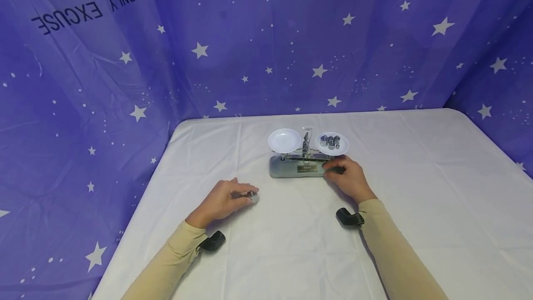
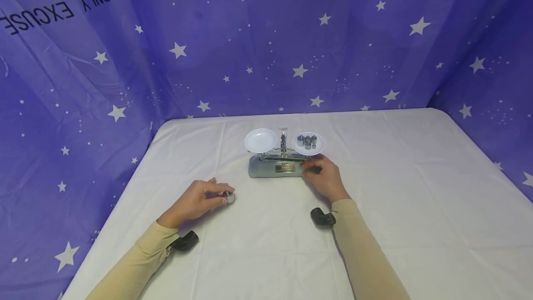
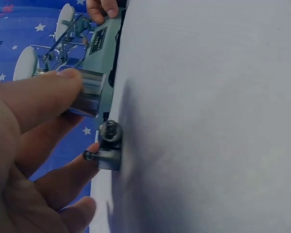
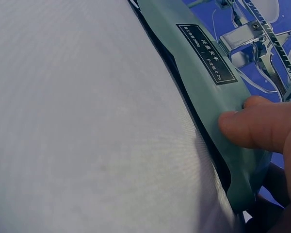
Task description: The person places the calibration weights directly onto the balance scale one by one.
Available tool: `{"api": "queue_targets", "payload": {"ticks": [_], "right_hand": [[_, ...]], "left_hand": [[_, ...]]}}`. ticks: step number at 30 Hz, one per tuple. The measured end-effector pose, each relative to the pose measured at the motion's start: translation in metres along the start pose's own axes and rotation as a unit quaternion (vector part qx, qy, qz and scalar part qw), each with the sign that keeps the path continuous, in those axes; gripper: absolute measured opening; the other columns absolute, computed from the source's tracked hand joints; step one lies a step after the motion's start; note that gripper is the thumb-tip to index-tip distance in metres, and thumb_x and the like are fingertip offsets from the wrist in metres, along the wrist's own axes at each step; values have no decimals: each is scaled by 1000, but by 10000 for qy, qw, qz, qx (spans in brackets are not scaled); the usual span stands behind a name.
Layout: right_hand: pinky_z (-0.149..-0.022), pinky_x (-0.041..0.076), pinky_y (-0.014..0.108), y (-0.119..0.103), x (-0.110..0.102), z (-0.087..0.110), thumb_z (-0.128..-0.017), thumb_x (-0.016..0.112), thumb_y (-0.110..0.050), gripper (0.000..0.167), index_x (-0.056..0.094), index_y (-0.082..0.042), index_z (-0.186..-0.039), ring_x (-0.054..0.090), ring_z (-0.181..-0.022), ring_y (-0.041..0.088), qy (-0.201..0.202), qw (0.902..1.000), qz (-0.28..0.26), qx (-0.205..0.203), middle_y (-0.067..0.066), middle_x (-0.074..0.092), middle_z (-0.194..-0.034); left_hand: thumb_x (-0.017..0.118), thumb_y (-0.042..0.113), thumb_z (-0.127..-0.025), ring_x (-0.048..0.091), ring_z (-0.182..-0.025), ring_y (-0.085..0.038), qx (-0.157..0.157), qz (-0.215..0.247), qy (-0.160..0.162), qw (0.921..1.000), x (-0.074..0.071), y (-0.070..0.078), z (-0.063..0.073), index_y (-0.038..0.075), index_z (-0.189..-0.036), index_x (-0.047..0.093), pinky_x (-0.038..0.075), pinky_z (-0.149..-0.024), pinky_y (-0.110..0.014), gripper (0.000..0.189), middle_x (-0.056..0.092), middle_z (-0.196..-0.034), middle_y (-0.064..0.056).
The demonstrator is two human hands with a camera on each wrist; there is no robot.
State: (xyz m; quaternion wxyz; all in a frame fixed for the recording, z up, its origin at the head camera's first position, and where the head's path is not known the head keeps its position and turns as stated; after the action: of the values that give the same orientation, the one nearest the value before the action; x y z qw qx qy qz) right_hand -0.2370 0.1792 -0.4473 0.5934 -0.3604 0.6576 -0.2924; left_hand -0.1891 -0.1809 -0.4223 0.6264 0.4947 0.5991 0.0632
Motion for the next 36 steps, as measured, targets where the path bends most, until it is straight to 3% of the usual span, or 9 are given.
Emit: {"api": "queue_targets", "payload": {"ticks": [4, 8, 12, 17, 24, 31, 36], "right_hand": [[-114, 41, 53, -1, 0, 0, -81, 75, -1, 20, 77, 0, -100, 59, -124, 41, 4, 10000, 49, -73, 21, 66, -126], [-114, 41, 53, -1, 0, 0, -81, 75, -1, 20, 77, 0, -100, 59, -125, 41, -3, 9999, 64, -87, 21, 66, -127], [-115, 40, 54, 0, 0, 0, -81, 75, -2, 20, 78, 0, -100, 58, -125, 41, -13, 10000, 44, -62, 21, 65, -128], [-116, 38, 56, -1, 0, 0, -81, 75, -3, 20, 78, 0, -101, 57, -127, 42, -51, 10000, 25, -64, 22, 65, -130], [-116, 38, 57, -3, -1, 0, -82, 74, -3, 19, 78, -1, -101, 57, -128, 42, -38, 9999, 51, -101, 21, 65, -130], [-116, 37, 57, -2, 0, 1, -82, 75, -4, 18, 78, -1, -99, 56, -128, 43, -57, 9999, 33, -92, 22, 65, -129], [-117, 36, 57, 0, 0, 1, -82, 75, -4, 18, 78, -1, -99, 56, -129, 43, -48, 9999, 49, -83, 22, 64, -131]], "left_hand": [[75, 8, -89, 69, -94, -5, -130, 174, 140, 9997, -3, 2, 0, 8, -117, 77, 59, -90, -30, 28, 80, -104, -4], [73, 7, -90, 73, -96, -10, -324, 477, 234, 9981, -7, 6, -3, 5, -120, 76, 58, -79, -19, 30, 78, -115, -9], [72, 3, -90, 74, -85, -13, -406, 689, 347, 9962, -11, 10, -7, 1, -121, 74, 59, -73, -20, 31, 77, -116, -14], [71, 3, -91, 74, -96, -15, -609, 732, 452, 9944, -18, 17, -15, 1, -123, 73, 58, -76, -19, 32, 75, -120, -15], [67, 5, -95, 74, -109, -35, -1032, 1524, 200, 9827, -32, 28, -31, -4, -132, 65, 64, -83, -33, 38, 68, -133, -22], [64, 3, -96, 69, -118, -37, -1104, 1840, 132, 9766, -46, 40, -46, -3, -135, 63, 63, -87, -36, 40, 63, -138, -25], [64, 2, -96, 67, -121, -38, -1046, 1833, 146, 9774, -56, 51, -60, -1, -137, 63, 63, -89, -36, 41, 62, -141, -22]]}}
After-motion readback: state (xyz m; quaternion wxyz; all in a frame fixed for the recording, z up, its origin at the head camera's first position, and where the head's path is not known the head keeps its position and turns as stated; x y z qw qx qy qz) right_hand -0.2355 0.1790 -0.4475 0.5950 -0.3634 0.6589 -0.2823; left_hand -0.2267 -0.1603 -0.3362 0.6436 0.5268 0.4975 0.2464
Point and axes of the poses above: each hand's wrist, its own z-axis away from the middle knuckle, its own x-axis out of the palm, y = z × x, the point moved 2 cm from there along -z, towards the middle knuckle
